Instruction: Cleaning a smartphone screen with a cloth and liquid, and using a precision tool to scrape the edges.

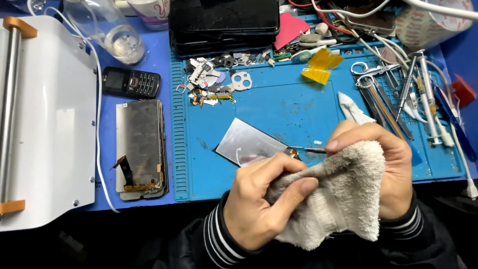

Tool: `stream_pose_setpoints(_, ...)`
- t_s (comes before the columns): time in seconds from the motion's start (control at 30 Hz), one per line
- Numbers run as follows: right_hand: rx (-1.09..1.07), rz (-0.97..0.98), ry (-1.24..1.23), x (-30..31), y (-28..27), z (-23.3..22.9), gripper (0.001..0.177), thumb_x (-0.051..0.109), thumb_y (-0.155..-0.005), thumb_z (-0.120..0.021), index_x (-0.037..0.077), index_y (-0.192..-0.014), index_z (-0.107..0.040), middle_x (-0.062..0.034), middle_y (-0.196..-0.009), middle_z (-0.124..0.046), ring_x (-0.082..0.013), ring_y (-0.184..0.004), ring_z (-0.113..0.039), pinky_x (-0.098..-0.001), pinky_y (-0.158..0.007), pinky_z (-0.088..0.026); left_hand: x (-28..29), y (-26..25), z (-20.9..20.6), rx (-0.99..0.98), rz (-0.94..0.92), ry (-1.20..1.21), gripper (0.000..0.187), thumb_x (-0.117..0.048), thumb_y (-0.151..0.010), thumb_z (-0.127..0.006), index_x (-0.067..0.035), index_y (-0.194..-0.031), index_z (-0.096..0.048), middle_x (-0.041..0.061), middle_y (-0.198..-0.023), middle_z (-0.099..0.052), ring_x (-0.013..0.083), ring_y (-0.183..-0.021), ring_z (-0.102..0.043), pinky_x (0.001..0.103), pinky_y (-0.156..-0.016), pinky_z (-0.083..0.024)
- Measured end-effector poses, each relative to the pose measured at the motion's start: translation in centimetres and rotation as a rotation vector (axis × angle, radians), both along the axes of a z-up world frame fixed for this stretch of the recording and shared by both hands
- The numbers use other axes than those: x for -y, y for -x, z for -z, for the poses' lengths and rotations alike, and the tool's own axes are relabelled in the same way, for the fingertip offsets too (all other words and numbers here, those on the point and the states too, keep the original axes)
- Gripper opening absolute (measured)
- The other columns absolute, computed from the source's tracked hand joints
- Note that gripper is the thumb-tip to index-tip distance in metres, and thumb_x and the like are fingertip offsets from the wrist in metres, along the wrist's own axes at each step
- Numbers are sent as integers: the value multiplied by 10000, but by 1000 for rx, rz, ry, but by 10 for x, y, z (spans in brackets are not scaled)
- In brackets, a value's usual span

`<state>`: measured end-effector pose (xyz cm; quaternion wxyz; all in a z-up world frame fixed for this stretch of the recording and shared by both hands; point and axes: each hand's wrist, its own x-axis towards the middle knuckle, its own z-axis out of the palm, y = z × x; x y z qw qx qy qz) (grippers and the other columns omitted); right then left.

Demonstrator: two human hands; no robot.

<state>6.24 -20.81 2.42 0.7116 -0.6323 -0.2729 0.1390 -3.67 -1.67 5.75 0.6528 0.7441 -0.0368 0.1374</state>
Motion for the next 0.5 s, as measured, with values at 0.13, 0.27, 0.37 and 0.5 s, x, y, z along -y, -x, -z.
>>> stream_pose_setpoints(0.13, -116, 124, 42, 3, 5, 2, 349, -2, -820, -698, 23, -1156, -609, -115, -1054, -680, -172, -900, -675, -271, -799, -596, -1, 0, -1, 14, -35, 14, 134, -115, -893, -702, 0, -858, -644, 59, -729, -638, 142, -574, -509, 261, -550, -441)
stream_pose_setpoints(0.27, -244, 19, -108, 7, 1, -1, 262, 66, -921, -448, -25, -1142, -555, -254, -1087, -673, -287, -937, -689, -372, -886, -592, -5, 1, -4, 6, -78, 7, 104, -51, -876, -716, 6, -949, -668, 65, -800, -702, 134, -618, -588, 244, -583, -498)
stream_pose_setpoints(0.37, -52, 41, 50, 2, 3, -3, 280, -70, -865, -625, 25, -1116, -545, -154, -1020, -692, -193, -905, -696, -302, -853, -627, -3, 0, -2, 15, -23, 52, 190, -33, -901, -686, -10, -1090, -692, 106, -997, -776, 175, -802, -733, 254, -740, -597)
stream_pose_setpoints(0.5, 112, -138, 7, 2, 2, -3, 397, -86, -760, -602, 54, -1131, -631, -196, -1270, -655, -224, -1051, -670, -305, -908, -586, -2, -1, 0, 20, -64, 72, 96, -49, -902, -685, -24, -993, -697, 85, -890, -762, 171, -711, -701, 255, -683, -566)
